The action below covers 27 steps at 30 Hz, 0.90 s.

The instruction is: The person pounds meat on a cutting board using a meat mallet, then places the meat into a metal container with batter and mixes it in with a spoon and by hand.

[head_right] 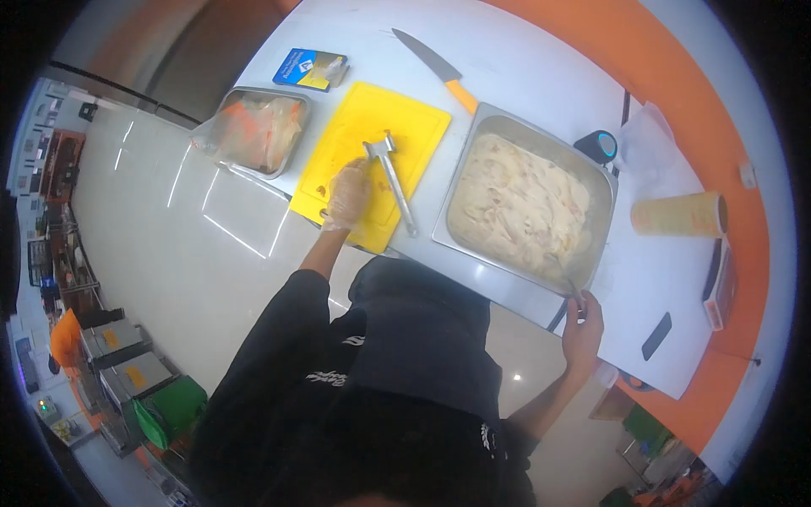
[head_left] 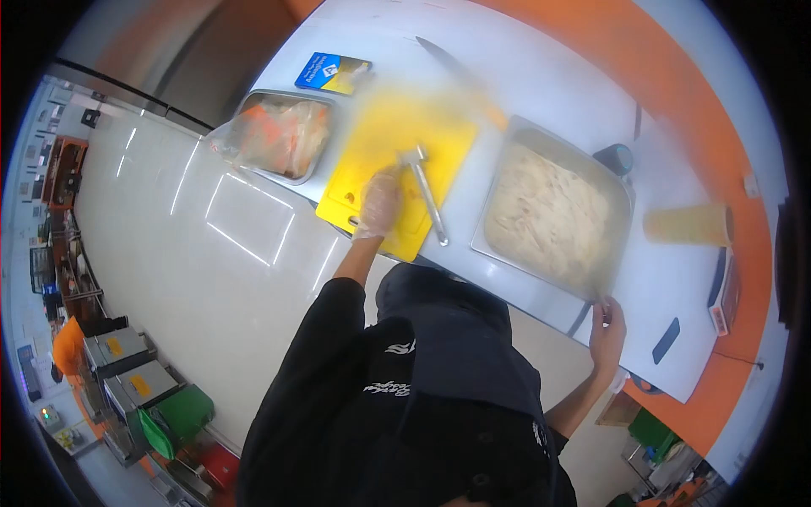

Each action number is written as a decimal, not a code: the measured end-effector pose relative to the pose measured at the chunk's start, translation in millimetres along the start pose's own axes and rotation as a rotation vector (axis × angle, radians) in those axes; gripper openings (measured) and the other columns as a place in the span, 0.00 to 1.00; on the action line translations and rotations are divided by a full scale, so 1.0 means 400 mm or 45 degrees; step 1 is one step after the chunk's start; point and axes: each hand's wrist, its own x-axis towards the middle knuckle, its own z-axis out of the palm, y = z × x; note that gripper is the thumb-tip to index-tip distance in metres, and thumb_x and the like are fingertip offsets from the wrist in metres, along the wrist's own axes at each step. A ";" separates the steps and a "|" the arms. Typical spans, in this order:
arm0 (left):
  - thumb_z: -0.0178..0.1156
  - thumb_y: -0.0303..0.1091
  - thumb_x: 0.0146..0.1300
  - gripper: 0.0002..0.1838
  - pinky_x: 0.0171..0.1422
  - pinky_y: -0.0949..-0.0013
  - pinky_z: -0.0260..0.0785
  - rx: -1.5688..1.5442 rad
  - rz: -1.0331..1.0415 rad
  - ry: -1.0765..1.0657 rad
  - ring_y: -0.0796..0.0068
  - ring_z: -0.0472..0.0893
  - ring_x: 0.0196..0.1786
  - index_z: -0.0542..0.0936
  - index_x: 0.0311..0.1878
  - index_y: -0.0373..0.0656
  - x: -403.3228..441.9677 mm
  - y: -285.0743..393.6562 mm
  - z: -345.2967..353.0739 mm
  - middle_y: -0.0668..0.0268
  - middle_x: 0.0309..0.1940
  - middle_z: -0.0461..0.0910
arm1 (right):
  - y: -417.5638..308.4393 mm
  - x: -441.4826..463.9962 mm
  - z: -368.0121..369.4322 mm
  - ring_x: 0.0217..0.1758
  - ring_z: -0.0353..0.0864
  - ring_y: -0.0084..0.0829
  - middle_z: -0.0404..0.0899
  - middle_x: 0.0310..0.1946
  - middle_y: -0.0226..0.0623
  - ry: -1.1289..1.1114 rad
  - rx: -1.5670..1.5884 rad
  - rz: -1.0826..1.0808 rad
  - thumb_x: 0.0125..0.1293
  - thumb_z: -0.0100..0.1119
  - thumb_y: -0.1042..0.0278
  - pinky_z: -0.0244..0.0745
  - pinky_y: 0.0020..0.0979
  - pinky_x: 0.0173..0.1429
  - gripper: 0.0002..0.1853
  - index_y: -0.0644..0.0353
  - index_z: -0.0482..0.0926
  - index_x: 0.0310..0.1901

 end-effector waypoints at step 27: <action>0.61 0.27 0.52 0.15 0.47 0.57 0.73 -0.252 -0.426 0.170 0.50 0.81 0.41 0.81 0.45 0.36 -0.059 0.000 -0.116 0.51 0.35 0.82 | -0.014 0.022 -0.010 0.36 0.80 0.36 0.81 0.32 0.45 0.014 0.008 -0.009 0.70 0.56 0.66 0.73 0.34 0.43 0.18 0.68 0.75 0.56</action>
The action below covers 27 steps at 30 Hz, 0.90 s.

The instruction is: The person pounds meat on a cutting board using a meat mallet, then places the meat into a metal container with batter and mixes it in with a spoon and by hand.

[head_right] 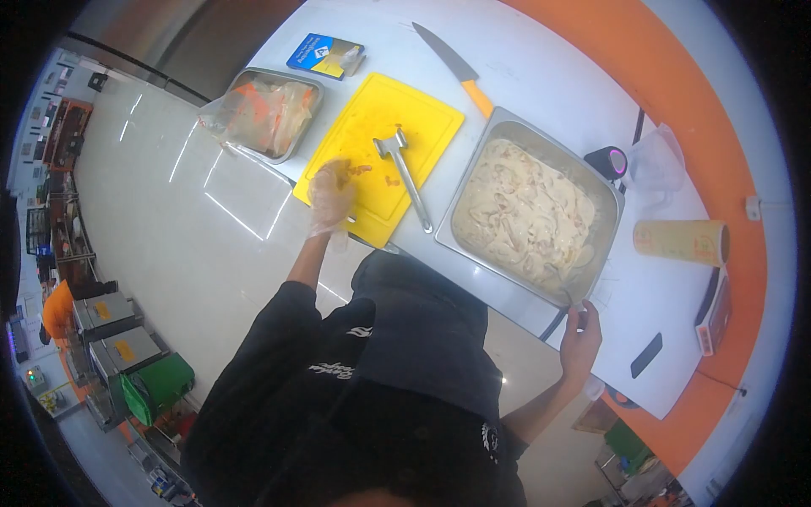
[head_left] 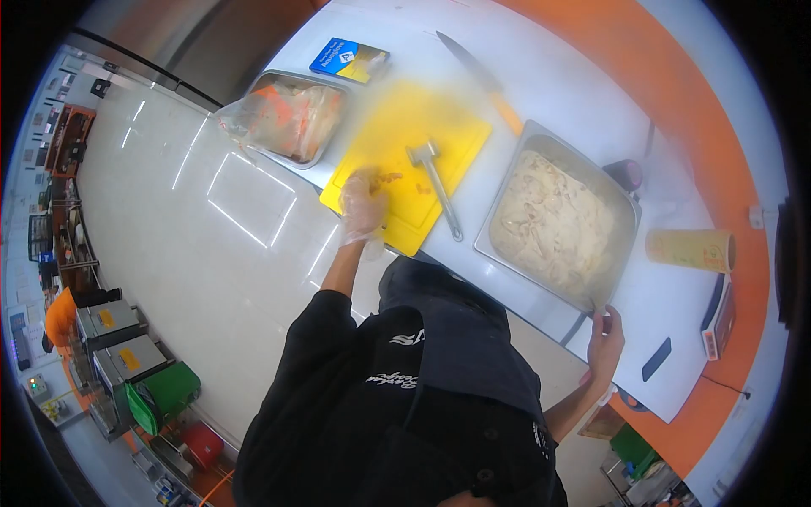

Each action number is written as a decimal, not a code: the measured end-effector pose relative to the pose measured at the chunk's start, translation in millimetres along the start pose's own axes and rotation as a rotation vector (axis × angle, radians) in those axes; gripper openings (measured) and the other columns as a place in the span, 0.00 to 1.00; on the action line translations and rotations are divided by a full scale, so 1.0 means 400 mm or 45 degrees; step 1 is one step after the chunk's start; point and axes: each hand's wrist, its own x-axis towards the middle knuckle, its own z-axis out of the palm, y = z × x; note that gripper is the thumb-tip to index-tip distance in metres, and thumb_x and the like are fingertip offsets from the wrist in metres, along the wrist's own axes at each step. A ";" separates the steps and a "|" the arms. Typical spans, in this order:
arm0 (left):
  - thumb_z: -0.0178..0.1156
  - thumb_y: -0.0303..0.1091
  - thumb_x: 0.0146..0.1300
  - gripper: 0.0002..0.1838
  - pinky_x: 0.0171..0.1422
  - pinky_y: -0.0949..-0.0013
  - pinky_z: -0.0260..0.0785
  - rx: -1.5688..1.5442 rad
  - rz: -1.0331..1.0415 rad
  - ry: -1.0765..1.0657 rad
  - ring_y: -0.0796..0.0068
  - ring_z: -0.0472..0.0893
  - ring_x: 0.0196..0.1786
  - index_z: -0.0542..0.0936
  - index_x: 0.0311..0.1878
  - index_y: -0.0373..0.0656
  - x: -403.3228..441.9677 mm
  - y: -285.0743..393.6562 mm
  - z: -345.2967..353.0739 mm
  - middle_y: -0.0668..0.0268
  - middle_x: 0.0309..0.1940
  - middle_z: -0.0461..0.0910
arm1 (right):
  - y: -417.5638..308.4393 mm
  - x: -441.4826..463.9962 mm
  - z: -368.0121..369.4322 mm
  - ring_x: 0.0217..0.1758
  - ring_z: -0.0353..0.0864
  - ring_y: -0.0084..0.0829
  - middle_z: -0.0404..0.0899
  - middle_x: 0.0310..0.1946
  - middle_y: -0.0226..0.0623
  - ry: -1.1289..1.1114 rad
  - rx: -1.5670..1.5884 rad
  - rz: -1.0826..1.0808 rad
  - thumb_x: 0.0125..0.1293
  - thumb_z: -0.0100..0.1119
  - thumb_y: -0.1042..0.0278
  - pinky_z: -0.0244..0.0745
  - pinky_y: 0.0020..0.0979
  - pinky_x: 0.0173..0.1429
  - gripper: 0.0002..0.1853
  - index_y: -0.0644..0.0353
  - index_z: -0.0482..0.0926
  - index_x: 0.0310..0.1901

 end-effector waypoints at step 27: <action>0.58 0.29 0.53 0.06 0.48 0.53 0.73 0.242 0.201 -0.181 0.50 0.81 0.42 0.81 0.31 0.39 0.037 0.019 0.131 0.49 0.33 0.81 | 0.018 0.019 -0.002 0.33 0.77 0.34 0.80 0.29 0.43 -0.001 0.013 -0.008 0.70 0.56 0.63 0.72 0.34 0.40 0.20 0.68 0.74 0.57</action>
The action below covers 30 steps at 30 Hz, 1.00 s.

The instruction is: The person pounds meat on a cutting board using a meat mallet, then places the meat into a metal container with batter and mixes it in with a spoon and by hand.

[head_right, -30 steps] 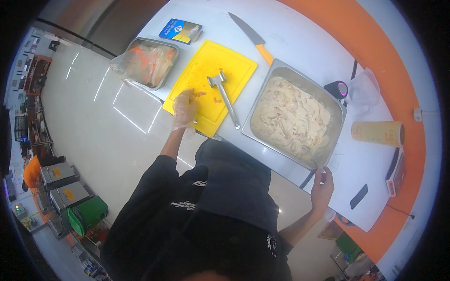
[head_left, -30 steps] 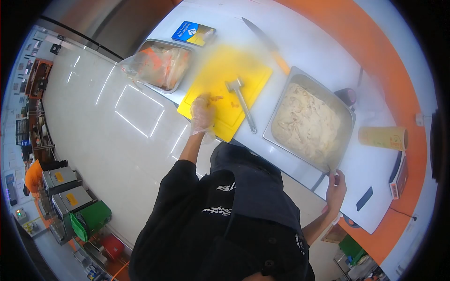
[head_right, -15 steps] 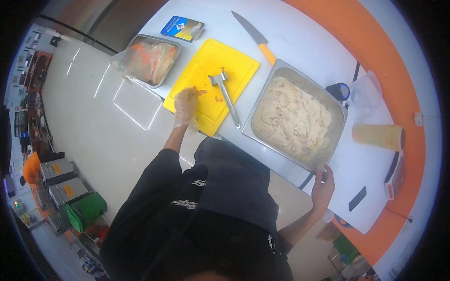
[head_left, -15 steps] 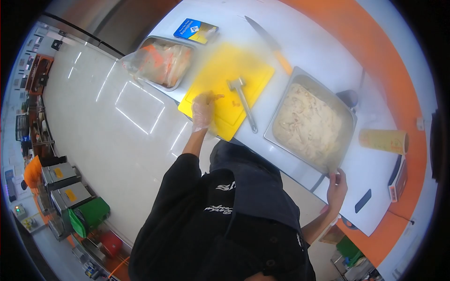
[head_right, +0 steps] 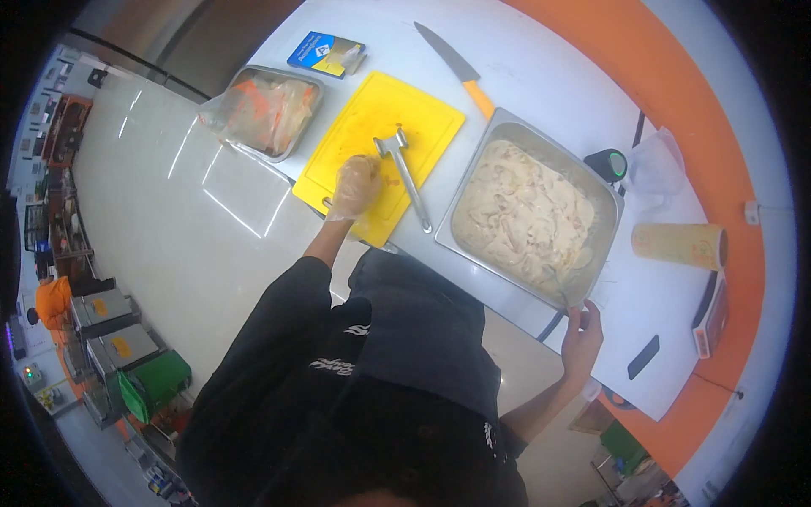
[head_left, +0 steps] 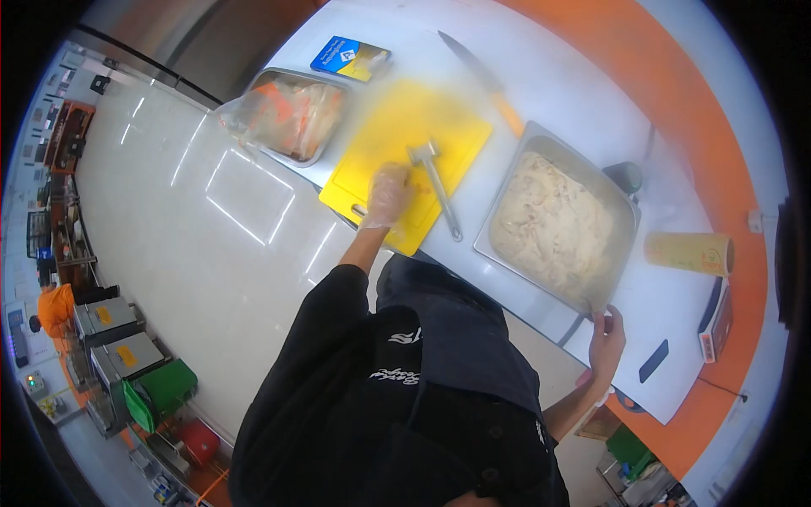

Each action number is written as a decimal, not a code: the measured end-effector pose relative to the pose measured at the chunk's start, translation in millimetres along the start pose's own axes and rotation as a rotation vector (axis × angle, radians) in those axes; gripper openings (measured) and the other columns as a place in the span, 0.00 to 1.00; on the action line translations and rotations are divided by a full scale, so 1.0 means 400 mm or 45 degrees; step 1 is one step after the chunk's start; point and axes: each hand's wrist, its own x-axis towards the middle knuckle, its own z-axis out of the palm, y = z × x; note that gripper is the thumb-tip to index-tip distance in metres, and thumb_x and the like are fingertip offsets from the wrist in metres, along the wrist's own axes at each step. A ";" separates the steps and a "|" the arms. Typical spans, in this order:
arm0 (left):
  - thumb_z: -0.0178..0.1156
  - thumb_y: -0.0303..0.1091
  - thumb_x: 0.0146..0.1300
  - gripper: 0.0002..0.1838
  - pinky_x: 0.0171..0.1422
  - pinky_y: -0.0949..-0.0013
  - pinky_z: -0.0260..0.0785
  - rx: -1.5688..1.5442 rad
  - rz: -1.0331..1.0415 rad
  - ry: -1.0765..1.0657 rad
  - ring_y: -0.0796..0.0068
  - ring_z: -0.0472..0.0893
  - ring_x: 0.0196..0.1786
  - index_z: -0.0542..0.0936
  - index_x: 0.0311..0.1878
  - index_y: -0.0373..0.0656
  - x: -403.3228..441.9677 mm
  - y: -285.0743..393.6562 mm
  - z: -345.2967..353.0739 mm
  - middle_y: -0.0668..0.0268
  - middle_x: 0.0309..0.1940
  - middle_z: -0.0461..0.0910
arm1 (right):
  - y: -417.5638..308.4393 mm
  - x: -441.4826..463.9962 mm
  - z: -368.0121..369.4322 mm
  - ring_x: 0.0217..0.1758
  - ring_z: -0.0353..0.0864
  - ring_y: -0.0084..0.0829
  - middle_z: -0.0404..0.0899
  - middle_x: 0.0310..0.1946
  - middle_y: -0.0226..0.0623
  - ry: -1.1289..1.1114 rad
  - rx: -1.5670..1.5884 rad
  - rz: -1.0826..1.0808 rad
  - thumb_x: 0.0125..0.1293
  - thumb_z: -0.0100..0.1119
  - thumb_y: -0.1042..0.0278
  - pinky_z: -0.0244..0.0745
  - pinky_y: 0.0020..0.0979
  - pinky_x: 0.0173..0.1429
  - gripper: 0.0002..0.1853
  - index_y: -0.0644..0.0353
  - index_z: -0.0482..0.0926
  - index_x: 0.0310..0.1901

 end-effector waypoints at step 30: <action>0.63 0.36 0.56 0.10 0.40 0.54 0.72 0.017 0.248 -0.205 0.51 0.81 0.33 0.81 0.31 0.38 0.011 0.056 -0.058 0.50 0.25 0.79 | -0.017 -0.015 0.020 0.50 0.82 0.46 0.82 0.47 0.51 -0.027 -0.024 0.022 0.66 0.59 0.68 0.74 0.38 0.56 0.15 0.68 0.79 0.51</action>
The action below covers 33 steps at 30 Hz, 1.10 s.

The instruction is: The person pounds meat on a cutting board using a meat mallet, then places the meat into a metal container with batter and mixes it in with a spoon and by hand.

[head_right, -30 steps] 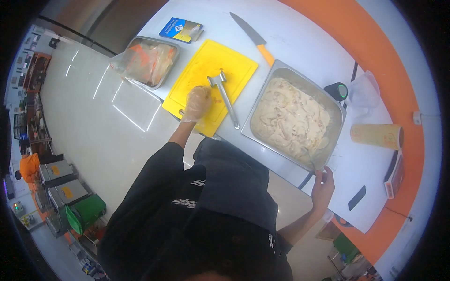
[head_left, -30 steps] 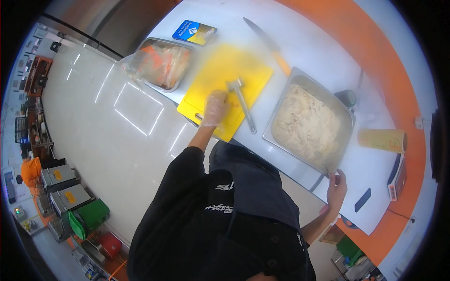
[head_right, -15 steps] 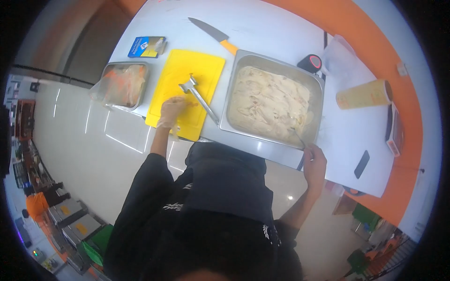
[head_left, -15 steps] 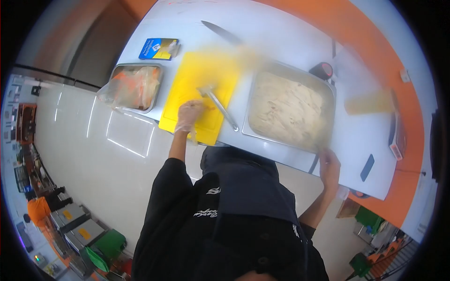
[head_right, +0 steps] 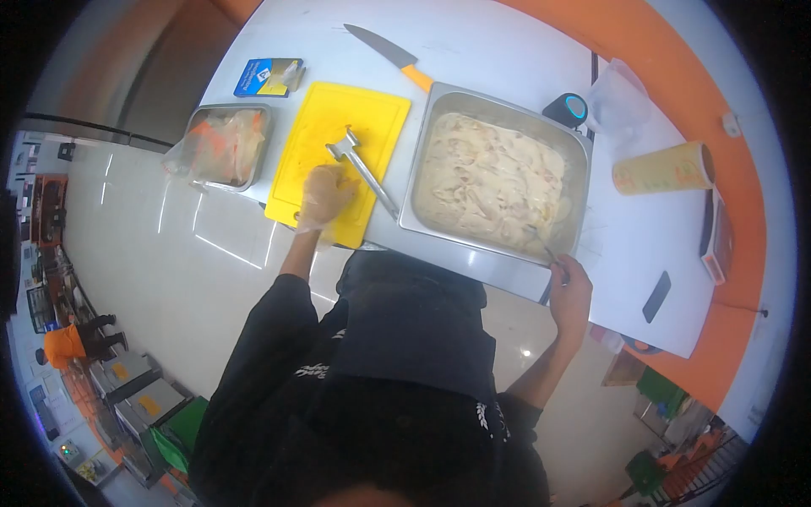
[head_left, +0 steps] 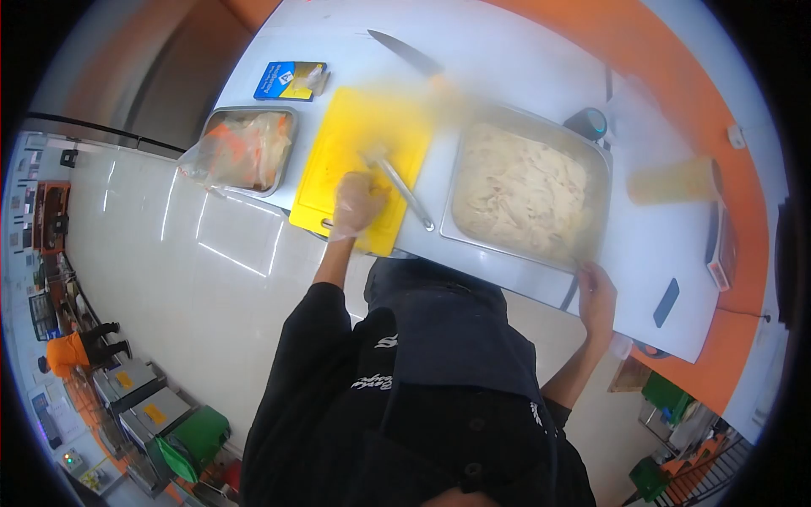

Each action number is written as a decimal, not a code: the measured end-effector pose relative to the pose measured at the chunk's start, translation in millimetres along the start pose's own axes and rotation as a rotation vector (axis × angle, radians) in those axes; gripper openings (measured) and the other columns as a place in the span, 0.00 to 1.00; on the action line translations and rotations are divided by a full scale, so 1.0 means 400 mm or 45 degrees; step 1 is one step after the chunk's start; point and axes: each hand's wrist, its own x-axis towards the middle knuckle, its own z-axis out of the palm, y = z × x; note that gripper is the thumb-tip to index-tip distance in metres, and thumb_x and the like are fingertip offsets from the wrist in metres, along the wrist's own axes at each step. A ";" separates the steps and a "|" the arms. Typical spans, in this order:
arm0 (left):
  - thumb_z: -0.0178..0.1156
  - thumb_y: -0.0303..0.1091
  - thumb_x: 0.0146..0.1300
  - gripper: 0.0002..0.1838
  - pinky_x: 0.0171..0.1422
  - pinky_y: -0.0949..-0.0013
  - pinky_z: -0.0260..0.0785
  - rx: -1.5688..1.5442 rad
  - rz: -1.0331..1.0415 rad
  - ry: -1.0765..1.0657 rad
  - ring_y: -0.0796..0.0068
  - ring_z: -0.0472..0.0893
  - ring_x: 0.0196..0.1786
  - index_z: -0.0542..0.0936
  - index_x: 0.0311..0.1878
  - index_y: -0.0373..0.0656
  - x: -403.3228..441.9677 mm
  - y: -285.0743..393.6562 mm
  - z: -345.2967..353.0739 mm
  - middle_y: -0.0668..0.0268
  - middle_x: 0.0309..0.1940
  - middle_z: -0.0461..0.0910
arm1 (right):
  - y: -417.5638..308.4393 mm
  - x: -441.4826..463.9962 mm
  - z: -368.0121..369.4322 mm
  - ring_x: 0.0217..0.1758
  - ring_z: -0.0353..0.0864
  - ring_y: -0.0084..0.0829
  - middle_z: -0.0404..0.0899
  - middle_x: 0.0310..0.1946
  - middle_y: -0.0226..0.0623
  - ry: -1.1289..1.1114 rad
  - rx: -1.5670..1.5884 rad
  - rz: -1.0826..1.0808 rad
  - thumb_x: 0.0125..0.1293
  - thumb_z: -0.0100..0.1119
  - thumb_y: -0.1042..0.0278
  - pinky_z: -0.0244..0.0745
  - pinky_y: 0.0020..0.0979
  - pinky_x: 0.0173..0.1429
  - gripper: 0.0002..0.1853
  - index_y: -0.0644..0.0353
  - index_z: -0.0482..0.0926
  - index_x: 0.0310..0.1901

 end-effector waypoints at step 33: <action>0.63 0.27 0.60 0.06 0.45 0.73 0.71 -1.098 -0.289 0.144 0.78 0.77 0.38 0.78 0.39 0.42 0.064 0.107 -0.108 0.70 0.35 0.77 | 0.027 0.011 -0.002 0.44 0.82 0.45 0.82 0.44 0.51 0.050 0.038 -0.080 0.66 0.59 0.68 0.75 0.38 0.49 0.15 0.68 0.79 0.50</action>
